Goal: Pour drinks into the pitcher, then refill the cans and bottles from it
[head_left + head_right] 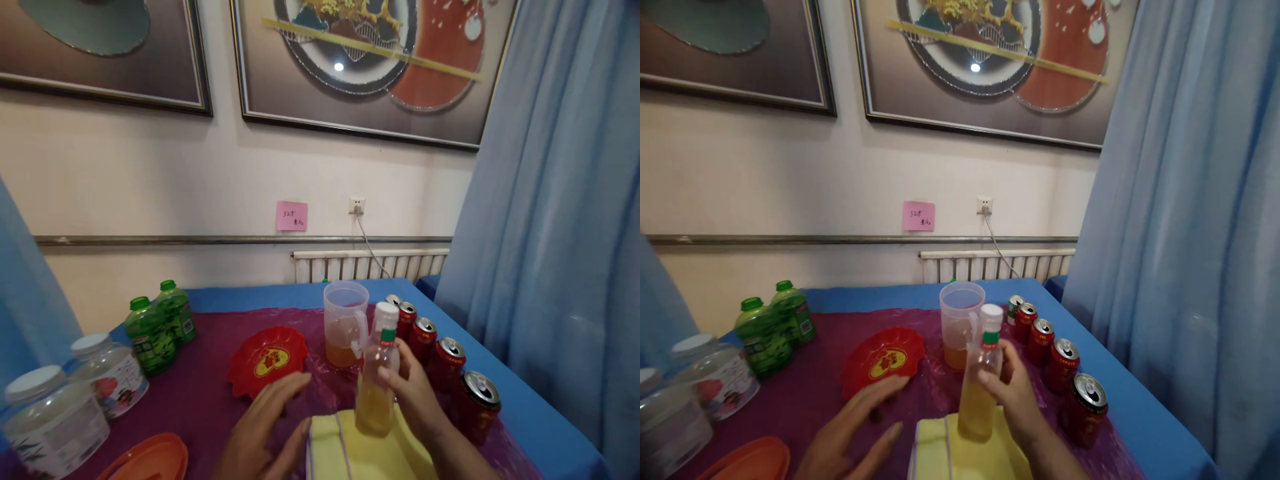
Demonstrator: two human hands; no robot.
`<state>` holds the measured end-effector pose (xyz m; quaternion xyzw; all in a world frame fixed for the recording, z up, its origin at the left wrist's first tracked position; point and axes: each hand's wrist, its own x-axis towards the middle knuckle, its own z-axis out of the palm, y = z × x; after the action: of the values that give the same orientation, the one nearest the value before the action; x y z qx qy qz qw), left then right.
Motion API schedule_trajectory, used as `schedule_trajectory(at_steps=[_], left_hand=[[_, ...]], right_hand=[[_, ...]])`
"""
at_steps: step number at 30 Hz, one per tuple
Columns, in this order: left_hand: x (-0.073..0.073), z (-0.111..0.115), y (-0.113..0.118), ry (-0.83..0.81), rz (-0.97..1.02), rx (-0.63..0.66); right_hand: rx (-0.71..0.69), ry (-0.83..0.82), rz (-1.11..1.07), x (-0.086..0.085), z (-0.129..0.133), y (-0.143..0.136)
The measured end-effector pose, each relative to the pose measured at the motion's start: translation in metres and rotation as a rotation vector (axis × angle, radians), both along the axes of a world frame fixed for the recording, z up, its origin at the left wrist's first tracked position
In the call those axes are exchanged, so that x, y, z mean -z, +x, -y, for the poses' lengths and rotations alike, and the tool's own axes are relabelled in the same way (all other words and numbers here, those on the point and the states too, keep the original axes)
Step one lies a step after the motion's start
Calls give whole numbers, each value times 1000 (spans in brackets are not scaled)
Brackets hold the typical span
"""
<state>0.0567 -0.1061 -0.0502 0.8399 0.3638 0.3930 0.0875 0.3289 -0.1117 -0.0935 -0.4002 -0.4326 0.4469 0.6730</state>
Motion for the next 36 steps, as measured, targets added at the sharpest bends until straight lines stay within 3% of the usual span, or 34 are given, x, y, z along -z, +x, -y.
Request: schedule_trajectory(at_steps=[3,6,8,11,14,17,20,23,27,31,34,36], left_hand=[[-41,-9,16,-30,-53,94],[-74,-14,24,-53,-183,295],[-91,-13,26,-112,-261,410],[-110,-8,29,-202,-333,513],[-111,-5,33,-218,-364,546],[-95,-9,37,-94,-373,479],[-75,-14,42,94,-392,272],[-67,-13,47,129,-458,23],[-81,-8,52,15,-589,-183],[-103,-14,45,-38,-589,-286],[-112,-23,31,-125,-493,-269],[-104,-26,21,-216,-406,-198]], right_hand=[[-255,1,-69,6,19,-20],[-490,9,-85,10,31,-28],[-603,0,-79,13,36,-27],[-665,-41,-70,18,41,-22],[-670,-58,-102,21,43,-22],[-643,-18,-69,22,43,-27],[-576,-2,81,22,42,-31],[-426,-24,273,21,44,-33],[-271,-61,485,20,46,-35],[-150,-111,595,28,44,-39],[-12,-54,559,35,42,-35],[71,8,511,29,41,-25]])
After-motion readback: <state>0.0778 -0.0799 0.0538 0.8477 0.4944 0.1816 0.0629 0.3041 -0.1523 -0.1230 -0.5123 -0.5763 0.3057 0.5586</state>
